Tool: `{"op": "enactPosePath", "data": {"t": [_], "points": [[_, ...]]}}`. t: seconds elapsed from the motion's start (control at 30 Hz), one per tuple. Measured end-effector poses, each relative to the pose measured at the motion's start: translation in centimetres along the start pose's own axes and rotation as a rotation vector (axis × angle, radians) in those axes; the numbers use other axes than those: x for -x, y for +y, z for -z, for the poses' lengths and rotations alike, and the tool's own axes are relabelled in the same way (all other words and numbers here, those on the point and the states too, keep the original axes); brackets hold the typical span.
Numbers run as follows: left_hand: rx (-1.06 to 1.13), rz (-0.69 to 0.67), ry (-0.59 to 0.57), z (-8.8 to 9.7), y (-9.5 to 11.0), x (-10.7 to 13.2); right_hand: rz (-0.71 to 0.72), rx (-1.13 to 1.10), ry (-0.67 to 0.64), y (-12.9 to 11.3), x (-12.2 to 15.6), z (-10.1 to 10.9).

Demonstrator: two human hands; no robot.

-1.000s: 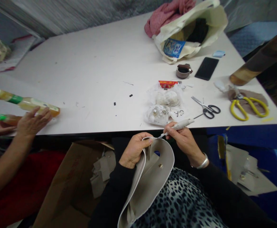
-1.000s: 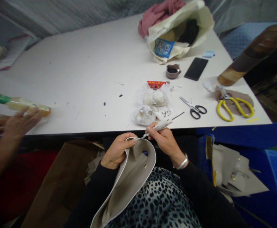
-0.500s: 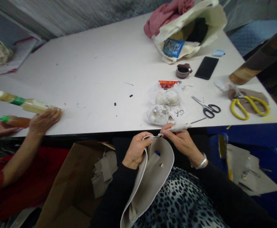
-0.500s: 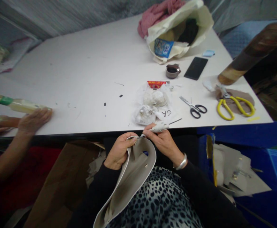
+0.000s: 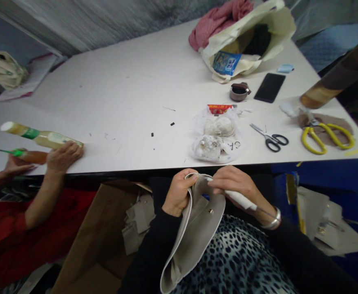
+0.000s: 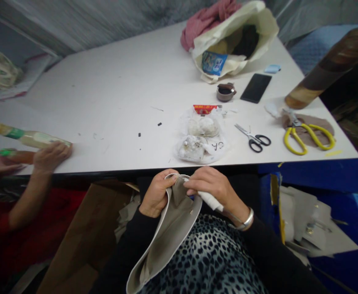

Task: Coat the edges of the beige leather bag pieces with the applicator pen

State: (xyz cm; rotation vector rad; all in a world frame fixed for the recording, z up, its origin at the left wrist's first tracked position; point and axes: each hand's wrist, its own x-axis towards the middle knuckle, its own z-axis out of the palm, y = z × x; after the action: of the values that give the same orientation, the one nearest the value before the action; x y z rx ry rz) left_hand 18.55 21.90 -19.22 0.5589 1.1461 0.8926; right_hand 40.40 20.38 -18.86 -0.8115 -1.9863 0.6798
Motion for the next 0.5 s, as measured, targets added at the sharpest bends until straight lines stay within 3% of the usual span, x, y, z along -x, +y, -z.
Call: {"op": "enactPosePath", "data": {"t": [0.1, 0.2, 0.37, 0.5], "points": [[-0.046, -0.053, 0.012, -0.1, 0.1, 0.5, -0.138, -0.144, 0.233, -0.5, 0.2, -0.3], [-0.085, -0.097, 0.009, -0.1, 0.1, 1.0, -0.287, -0.170, 0.359, -1.0, 0.5, -1.1], [-0.203, -0.177, 0.039, -0.2, -0.1, 1.7, -0.397, -0.225, 0.415, -1.1, 0.8, -2.6], [-0.280, -0.213, 0.049, -0.3, -0.2, 2.3, -0.408, -0.250, 0.331, -1.2, 0.7, -3.0]]}}
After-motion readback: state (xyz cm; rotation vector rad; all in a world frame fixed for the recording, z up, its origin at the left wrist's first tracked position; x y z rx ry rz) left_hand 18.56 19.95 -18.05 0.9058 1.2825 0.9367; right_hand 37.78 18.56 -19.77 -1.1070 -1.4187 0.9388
